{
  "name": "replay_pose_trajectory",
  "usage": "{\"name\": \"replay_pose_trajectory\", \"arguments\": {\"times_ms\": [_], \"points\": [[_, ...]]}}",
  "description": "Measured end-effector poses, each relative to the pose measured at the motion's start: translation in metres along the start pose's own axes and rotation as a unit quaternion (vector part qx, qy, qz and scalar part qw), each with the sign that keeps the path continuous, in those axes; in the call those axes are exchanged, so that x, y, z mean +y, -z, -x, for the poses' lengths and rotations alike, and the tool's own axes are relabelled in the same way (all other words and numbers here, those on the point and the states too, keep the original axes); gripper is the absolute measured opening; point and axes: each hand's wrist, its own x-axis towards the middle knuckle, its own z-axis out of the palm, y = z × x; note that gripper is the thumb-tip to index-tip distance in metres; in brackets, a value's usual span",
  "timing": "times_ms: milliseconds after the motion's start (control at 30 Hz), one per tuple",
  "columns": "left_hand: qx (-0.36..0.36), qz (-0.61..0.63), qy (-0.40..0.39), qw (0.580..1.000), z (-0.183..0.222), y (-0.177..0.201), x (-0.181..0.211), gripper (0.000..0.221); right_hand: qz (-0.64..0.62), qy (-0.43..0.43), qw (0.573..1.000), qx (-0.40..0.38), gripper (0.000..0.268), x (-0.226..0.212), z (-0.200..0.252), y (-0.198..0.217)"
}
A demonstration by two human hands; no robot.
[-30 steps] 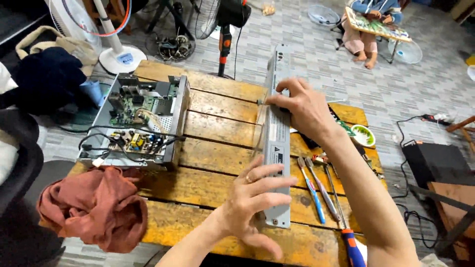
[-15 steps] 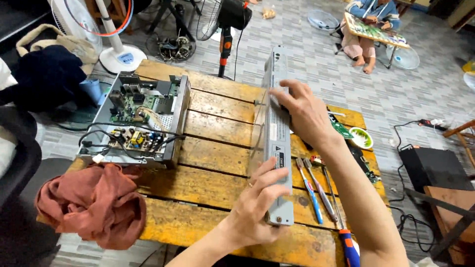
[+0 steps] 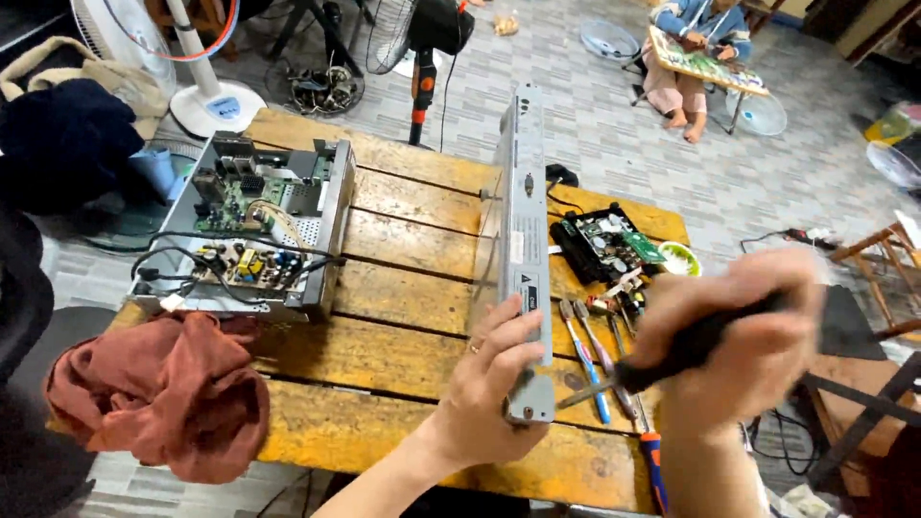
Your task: Disassembling an electronic device by removing screws and the back panel to access internal components
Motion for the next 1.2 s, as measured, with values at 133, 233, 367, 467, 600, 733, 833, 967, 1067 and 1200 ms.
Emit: {"name": "replay_pose_trajectory", "arguments": {"times_ms": [133,233,367,467,600,733,833,967,1067,1200], "points": [[-0.007,-0.054,-0.006,0.999,-0.001,-0.002,0.001,0.05,-0.089,-0.07,0.992,-0.055,0.051,-0.001,0.016,-0.013],[-0.007,-0.066,-0.01,0.998,0.001,-0.004,-0.001,0.051,-0.088,-0.054,0.993,-0.053,0.051,0.0,0.018,-0.013],[-0.001,-0.055,-0.02,0.998,-0.003,-0.003,-0.003,0.049,-0.071,-0.035,0.995,-0.062,0.049,0.002,0.02,-0.012],[-0.003,-0.05,-0.014,0.999,-0.002,-0.005,0.0,0.047,-0.062,-0.062,0.994,-0.064,0.05,0.005,0.022,-0.007],[-0.013,-0.06,-0.01,0.998,-0.004,-0.006,0.003,0.047,-0.068,-0.048,0.991,-0.109,0.035,-0.002,0.02,-0.004],[0.016,-0.069,-0.04,0.997,-0.006,-0.006,0.002,0.051,0.005,0.043,0.979,-0.198,0.023,-0.015,0.019,0.001],[0.021,-0.075,-0.047,0.996,-0.008,-0.004,0.003,0.05,-0.07,0.023,0.97,-0.232,0.028,-0.012,0.023,0.004],[0.017,-0.06,-0.046,0.997,-0.013,-0.007,0.009,0.042,-0.076,0.0,0.969,-0.236,0.036,-0.015,0.022,-0.003],[0.007,-0.083,-0.033,0.996,-0.011,-0.008,0.007,0.045,-0.063,0.007,0.972,-0.224,0.045,-0.017,0.025,-0.005],[0.022,-0.062,-0.046,0.997,-0.012,-0.003,0.003,0.039,-0.103,-0.032,0.985,-0.135,0.046,-0.013,0.034,-0.011]]}}
